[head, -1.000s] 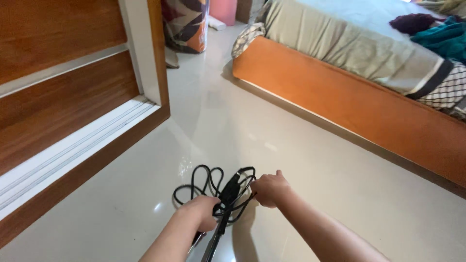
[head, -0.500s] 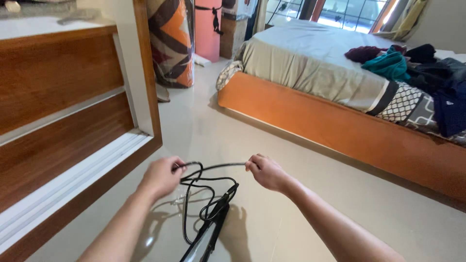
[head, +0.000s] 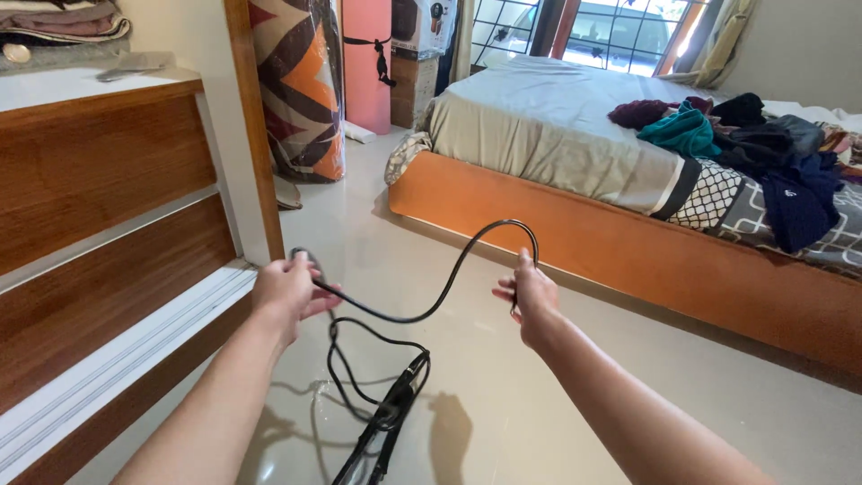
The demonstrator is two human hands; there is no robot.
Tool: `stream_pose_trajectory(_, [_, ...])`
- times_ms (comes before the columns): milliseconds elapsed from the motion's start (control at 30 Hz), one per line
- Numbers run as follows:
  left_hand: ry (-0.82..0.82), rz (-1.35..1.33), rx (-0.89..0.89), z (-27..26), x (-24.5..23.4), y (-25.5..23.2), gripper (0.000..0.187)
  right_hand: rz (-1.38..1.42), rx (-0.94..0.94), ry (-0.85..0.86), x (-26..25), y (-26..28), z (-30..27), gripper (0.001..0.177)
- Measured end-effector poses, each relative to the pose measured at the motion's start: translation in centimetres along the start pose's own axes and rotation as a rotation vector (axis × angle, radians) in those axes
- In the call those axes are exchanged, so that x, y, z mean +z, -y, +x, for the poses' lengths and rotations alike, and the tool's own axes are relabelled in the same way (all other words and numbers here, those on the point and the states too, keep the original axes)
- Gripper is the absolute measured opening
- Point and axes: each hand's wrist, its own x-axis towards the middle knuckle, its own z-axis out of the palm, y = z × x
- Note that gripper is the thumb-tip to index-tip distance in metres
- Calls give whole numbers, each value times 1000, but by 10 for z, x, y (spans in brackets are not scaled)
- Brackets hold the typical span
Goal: Organizing and putting away a hair dryer and a hair iron into a bedroom drawer after tidying their cords with rubber bands.
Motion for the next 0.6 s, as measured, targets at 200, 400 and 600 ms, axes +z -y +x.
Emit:
stream_pose_trajectory(200, [-29, -74, -42, -16, -15, 5, 33, -133, 92, 238, -8, -14, -5, 42])
stream_pose_trajectory(400, [-11, 228, -107, -4, -15, 35, 57, -211, -309, 467, 13, -7, -13, 50])
stream_pose_trajectory(600, [273, -134, -260, 1, 13, 42, 28, -347, -171, 622, 52, 3, -76, 43])
